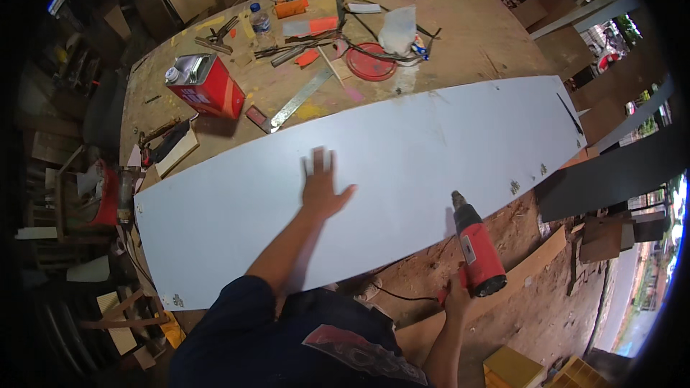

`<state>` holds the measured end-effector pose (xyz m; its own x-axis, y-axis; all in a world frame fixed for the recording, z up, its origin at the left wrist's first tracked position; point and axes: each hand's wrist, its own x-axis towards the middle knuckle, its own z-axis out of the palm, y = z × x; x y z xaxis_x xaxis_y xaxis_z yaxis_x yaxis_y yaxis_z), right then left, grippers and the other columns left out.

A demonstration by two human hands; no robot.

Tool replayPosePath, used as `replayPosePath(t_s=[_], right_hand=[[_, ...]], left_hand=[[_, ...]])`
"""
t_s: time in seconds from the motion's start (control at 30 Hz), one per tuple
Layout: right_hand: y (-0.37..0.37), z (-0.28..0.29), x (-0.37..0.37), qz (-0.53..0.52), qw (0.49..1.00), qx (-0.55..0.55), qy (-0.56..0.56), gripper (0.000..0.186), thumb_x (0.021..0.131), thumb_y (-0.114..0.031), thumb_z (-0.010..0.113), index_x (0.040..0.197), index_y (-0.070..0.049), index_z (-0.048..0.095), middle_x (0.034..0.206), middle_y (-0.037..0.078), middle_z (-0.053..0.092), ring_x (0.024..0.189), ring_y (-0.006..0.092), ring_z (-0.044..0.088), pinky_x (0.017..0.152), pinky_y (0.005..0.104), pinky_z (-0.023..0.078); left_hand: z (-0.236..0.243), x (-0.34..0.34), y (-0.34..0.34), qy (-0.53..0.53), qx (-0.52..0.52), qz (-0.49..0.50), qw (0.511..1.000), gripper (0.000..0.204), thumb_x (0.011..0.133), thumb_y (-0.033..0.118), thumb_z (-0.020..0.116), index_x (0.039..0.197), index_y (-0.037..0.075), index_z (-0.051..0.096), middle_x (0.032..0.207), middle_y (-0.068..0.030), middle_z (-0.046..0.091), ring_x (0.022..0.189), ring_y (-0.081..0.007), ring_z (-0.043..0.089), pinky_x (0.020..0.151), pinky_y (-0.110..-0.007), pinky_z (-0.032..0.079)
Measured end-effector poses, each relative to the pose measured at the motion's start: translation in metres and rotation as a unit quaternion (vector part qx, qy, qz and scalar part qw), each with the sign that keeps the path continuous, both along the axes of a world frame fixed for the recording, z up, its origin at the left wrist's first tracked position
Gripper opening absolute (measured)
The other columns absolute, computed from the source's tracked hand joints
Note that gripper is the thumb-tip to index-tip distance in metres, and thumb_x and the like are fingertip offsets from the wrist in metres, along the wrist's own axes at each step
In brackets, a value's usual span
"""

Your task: The person uses a file to trim the edges of a white laminate sheet on a wooden board, then applies heat with a heat gun and presses the laminate down using a wooden block.

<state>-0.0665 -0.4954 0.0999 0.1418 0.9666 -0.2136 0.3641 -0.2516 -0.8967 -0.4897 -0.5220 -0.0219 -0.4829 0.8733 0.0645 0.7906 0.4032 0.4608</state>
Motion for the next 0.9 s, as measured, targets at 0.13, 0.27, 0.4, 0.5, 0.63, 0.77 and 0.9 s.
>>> replayPosePath(t_s=[0.13, 0.27, 0.4, 0.5, 0.63, 0.77, 0.9], right_hand=[[0.017, -0.003, -0.049, 0.011, 0.999, 0.031, -0.01, 0.034, 0.095, -0.01, 0.073, 0.127, -0.001, 0.067, 0.078, 0.0, 0.058, 0.066, 0.0115, 0.057, 0.061, 0.0276, 0.05], [0.033, -0.011, -0.064, 0.034, 0.997, 0.068, -0.018, 0.049, 0.096, -0.011, 0.072, 0.144, -0.002, 0.065, 0.077, -0.003, 0.056, 0.061, 0.0095, 0.053, 0.058, 0.0259, 0.046], [0.034, 0.018, -0.106, -0.004, 0.999, 0.025, -0.031, 0.053, 0.095, -0.012, 0.074, 0.146, -0.001, 0.063, 0.077, -0.001, 0.058, 0.062, 0.011, 0.055, 0.058, 0.0268, 0.046], [0.021, 0.026, -0.108, -0.063, 0.997, 0.004, -0.04, 0.031, 0.095, -0.024, 0.082, 0.115, -0.004, 0.068, 0.07, 0.001, 0.055, 0.05, 0.013, 0.051, 0.045, 0.0285, 0.042], [0.034, 0.008, -0.086, -0.095, 0.991, -0.08, -0.052, 0.037, 0.097, -0.034, 0.082, 0.081, -0.012, 0.058, 0.062, 0.001, 0.051, 0.042, 0.0134, 0.049, 0.037, 0.0292, 0.04], [0.058, 0.007, -0.116, -0.042, 0.998, -0.01, -0.041, 0.023, 0.098, -0.019, 0.08, 0.09, -0.007, 0.062, 0.069, 0.003, 0.058, 0.047, 0.0131, 0.054, 0.041, 0.0291, 0.045], [0.049, 0.014, -0.125, -0.051, 0.996, 0.003, -0.075, 0.021, 0.098, -0.015, 0.076, 0.112, -0.002, 0.069, 0.08, 0.004, 0.063, 0.06, 0.0134, 0.061, 0.052, 0.0293, 0.051]], left_hand=[[-0.024, 0.041, 0.05, -0.128, 0.046, -0.201, 0.97, 0.101, 0.094, 0.056, 0.073, 0.171, 0.004, 0.032, 0.18, -0.0235, 0.02, 0.169, -0.0423, 0.007, 0.137, -0.058, 0.002], [-0.029, 0.033, 0.029, -0.087, 0.039, -0.403, 0.91, 0.093, 0.095, 0.051, 0.073, 0.168, 0.005, 0.038, 0.179, -0.0196, 0.027, 0.168, -0.0384, 0.017, 0.137, -0.058, 0.008], [-0.055, -0.087, -0.037, -0.138, 0.105, -0.209, 0.962, 0.085, 0.096, 0.045, 0.075, 0.168, 0.015, 0.042, 0.177, -0.0154, 0.033, 0.165, -0.038, 0.026, 0.136, -0.056, 0.015], [-0.071, -0.232, -0.112, -0.092, 0.167, 0.142, 0.971, 0.048, 0.104, 0.023, 0.066, 0.149, 0.006, 0.062, 0.152, -0.0208, 0.062, 0.145, -0.0394, 0.053, 0.128, -0.048, 0.035], [-0.039, -0.399, -0.229, 0.104, 0.19, 0.311, 0.925, 0.055, 0.086, -0.005, 0.057, 0.14, -0.003, 0.065, 0.14, -0.0247, 0.067, 0.137, -0.0429, 0.058, 0.121, -0.052, 0.042], [-0.019, -0.476, -0.31, -0.024, 0.014, 0.244, 0.969, 0.087, 0.068, 0.007, 0.071, 0.153, 0.0, 0.054, 0.145, -0.0258, 0.066, 0.135, -0.042, 0.065, 0.116, -0.046, 0.049], [0.037, -0.458, -0.249, -0.063, -0.15, 0.168, 0.972, 0.106, 0.063, 0.019, 0.086, 0.16, 0.004, 0.048, 0.145, -0.0289, 0.065, 0.135, -0.0454, 0.063, 0.114, -0.051, 0.05]])
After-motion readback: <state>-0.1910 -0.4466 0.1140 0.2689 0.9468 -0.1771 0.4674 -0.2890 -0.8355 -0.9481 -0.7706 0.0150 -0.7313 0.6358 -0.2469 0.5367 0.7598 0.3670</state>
